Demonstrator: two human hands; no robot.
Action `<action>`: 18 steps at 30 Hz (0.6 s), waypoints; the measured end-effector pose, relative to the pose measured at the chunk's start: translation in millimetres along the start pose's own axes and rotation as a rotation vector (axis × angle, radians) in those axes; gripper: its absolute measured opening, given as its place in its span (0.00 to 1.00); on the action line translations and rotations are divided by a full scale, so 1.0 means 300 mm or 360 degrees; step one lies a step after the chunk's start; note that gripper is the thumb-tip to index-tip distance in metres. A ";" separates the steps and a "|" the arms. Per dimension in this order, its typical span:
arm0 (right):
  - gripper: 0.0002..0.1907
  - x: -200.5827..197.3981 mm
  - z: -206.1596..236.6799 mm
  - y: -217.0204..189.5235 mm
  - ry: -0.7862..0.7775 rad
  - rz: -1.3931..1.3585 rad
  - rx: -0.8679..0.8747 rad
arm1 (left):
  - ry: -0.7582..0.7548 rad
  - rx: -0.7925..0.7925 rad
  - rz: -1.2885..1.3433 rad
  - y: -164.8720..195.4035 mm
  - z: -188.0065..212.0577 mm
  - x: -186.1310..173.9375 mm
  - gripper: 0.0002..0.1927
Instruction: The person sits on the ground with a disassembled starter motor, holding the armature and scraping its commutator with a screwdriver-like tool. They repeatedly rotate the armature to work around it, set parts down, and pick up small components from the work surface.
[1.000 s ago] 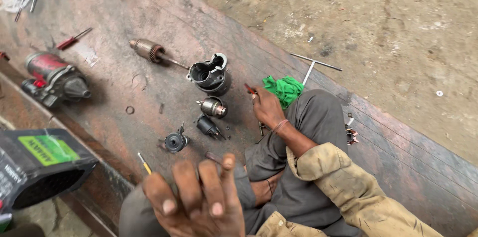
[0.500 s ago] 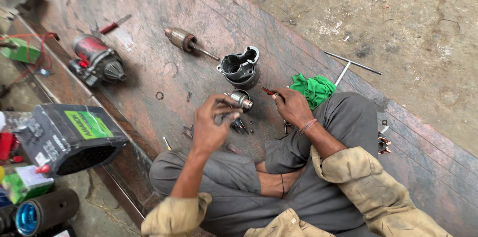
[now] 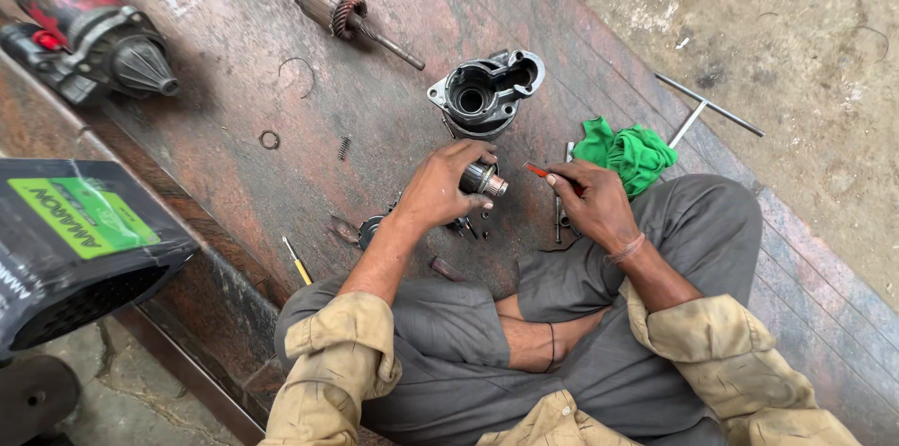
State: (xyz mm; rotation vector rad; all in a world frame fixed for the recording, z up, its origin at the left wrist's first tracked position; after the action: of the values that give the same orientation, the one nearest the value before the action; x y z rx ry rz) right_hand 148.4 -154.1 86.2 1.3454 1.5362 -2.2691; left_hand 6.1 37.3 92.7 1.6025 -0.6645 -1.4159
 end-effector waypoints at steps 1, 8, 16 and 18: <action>0.12 0.005 -0.002 -0.006 -0.0011 -0.0001 -0.0017 | -0.0019 0.0001 0.0030 -0.009 -0.004 0.001 0.38; 0.11 0.030 -0.045 -0.030 -0.0086 0.0043 -0.0053 | -0.0025 0.0023 0.0136 -0.019 -0.031 0.008 0.31; 0.11 0.014 -0.044 -0.072 -0.0098 0.0105 -0.0056 | -0.0005 -0.0085 0.0128 -0.036 -0.024 0.023 0.26; 0.10 0.006 -0.036 -0.092 -0.0135 0.0143 -0.0045 | 0.0008 -0.0068 0.0118 -0.039 -0.019 0.029 0.27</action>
State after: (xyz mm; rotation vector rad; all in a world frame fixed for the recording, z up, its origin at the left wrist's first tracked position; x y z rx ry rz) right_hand 139.9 -131.5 103.4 1.2667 1.4459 -2.2124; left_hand 11.7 37.1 78.2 1.5325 -0.6794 -1.3629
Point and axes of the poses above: each hand's wrist, its own z-axis away from the middle knuckle, its own x-axis out of the palm, y = z × x, the point moved 4 cm from there along -z, towards the middle knuckle, and after that the axes turned 4 degrees about z, right-handed, at the moved point
